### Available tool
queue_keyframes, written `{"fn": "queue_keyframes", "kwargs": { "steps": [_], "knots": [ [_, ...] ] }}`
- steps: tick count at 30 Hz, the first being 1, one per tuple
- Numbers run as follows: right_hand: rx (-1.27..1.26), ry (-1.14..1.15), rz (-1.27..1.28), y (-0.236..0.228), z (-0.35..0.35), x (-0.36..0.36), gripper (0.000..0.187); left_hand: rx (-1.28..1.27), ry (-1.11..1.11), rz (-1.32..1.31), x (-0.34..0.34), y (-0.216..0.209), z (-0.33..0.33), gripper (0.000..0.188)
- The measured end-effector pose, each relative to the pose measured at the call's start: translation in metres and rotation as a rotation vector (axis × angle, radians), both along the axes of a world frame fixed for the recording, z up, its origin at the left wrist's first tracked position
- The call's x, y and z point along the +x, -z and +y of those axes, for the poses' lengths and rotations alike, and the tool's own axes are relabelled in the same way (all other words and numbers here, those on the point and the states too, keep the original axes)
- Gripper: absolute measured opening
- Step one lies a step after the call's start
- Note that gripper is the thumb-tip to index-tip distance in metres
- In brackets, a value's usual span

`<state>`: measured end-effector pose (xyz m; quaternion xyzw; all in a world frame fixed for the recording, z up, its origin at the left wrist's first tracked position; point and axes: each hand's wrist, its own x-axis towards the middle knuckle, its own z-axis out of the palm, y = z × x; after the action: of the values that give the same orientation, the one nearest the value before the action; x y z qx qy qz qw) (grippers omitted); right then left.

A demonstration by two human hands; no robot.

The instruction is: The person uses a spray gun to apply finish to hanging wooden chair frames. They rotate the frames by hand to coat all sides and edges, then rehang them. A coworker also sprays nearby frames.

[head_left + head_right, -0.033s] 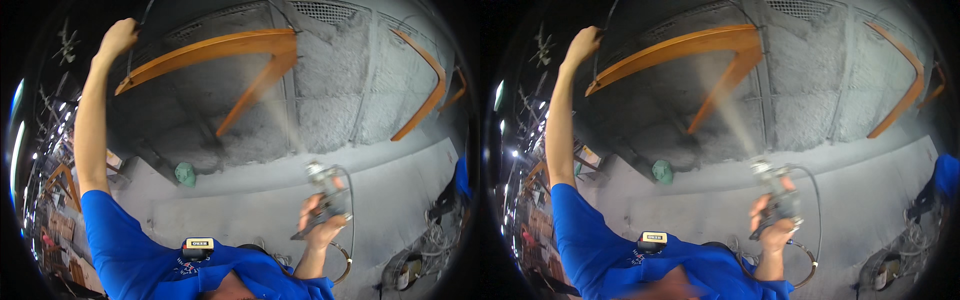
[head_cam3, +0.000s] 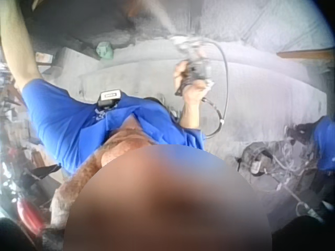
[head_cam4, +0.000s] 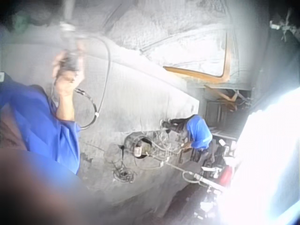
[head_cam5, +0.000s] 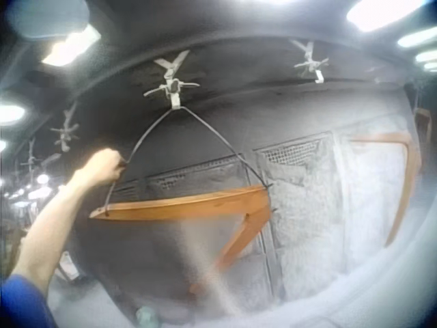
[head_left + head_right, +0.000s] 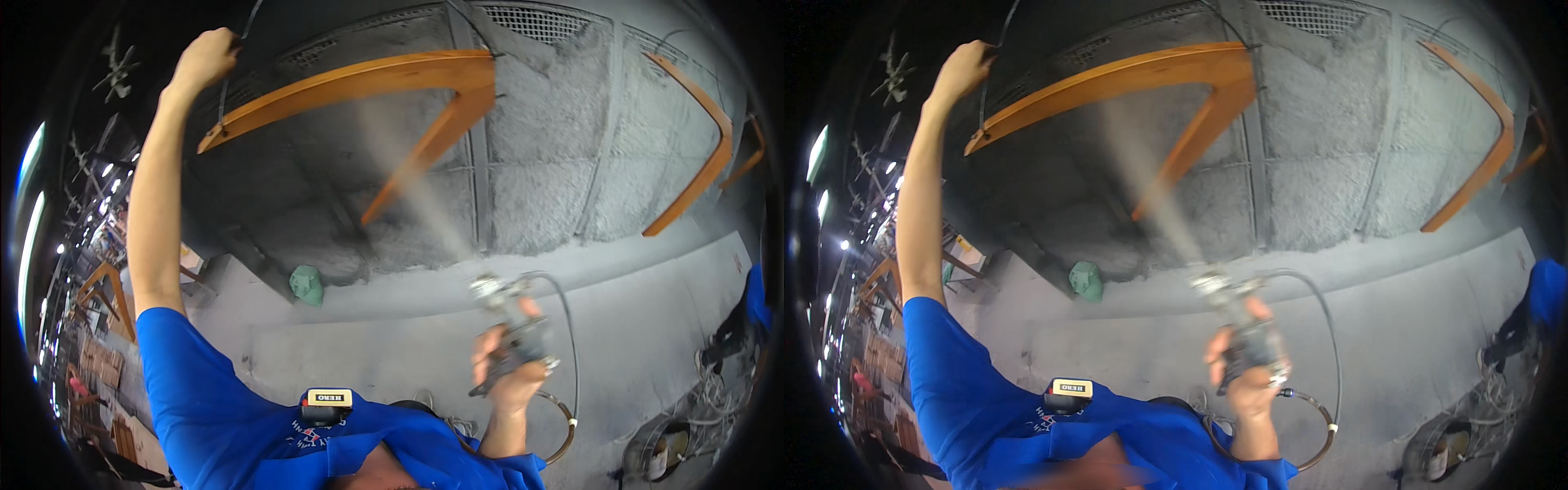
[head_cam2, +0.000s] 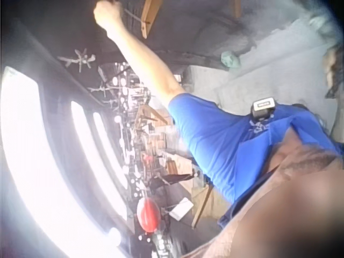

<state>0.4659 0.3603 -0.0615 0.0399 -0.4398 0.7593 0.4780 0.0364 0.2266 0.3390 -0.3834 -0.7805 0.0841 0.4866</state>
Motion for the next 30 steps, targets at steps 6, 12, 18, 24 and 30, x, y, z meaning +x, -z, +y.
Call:
{"fn": "queue_keyframes", "kwargs": {
  "steps": [6,12,18,24,30],
  "knots": [
    [0.08,-0.295,0.008,-0.008,-0.039,-0.025,0.1,-0.041,-0.076,-0.091,0.026,0.004,0.01,0.026],
    [-0.022,0.239,-0.099,-0.003,0.01,0.019,0.106,0.003,0.05,-0.042,0.031,0.013,0.009,0.029],
    [-0.163,0.697,0.007,0.019,0.033,0.084,0.094,0.041,0.05,-0.146,0.035,0.014,0.009,0.033],
    [-0.113,0.589,0.062,0.027,0.026,0.09,0.09,0.096,0.089,-0.07,0.032,0.022,0.014,0.032],
    [-0.147,0.664,-0.004,0.024,0.025,0.079,0.087,0.26,0.146,-0.093,0.038,0.044,0.007,0.033]
  ]
}}
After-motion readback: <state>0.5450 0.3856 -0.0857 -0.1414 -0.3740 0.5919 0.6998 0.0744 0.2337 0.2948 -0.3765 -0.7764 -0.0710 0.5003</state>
